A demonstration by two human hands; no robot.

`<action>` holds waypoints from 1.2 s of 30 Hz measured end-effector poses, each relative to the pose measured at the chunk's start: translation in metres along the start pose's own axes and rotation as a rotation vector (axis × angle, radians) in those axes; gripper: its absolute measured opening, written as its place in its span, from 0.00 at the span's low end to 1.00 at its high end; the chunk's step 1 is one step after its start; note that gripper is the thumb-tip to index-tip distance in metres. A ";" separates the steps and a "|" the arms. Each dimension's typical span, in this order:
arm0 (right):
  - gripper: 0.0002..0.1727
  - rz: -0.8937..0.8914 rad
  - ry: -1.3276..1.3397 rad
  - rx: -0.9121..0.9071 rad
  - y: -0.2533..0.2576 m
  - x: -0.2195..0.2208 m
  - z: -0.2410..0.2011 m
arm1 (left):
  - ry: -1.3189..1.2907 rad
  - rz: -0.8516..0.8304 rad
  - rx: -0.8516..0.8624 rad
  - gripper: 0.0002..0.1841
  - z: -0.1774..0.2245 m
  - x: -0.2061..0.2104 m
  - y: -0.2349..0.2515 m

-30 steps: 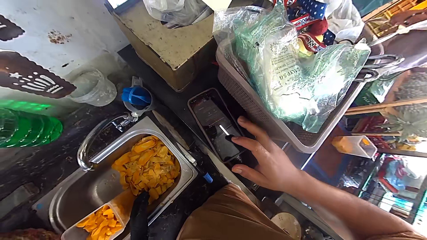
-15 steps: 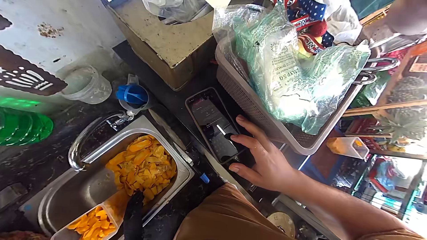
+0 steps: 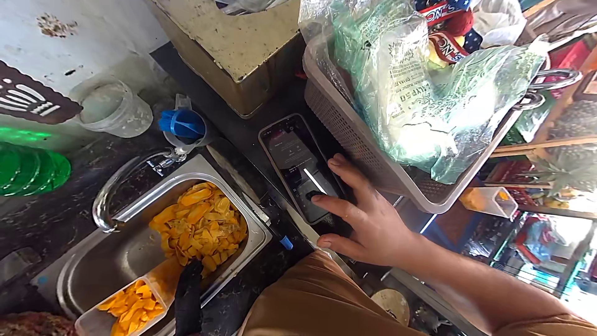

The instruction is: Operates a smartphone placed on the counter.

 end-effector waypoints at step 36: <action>0.36 0.044 -0.082 0.103 -0.003 -0.003 0.005 | 0.004 -0.004 -0.001 0.30 0.004 0.000 -0.001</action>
Point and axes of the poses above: each hand's wrist, its own y-axis towards the middle knuckle, its own x-axis out of the palm, z = x × y, the point moved 9 cm from there along y, towards the middle knuckle, and after that the axes turned 15 degrees about -x, right-handed, at the moved point
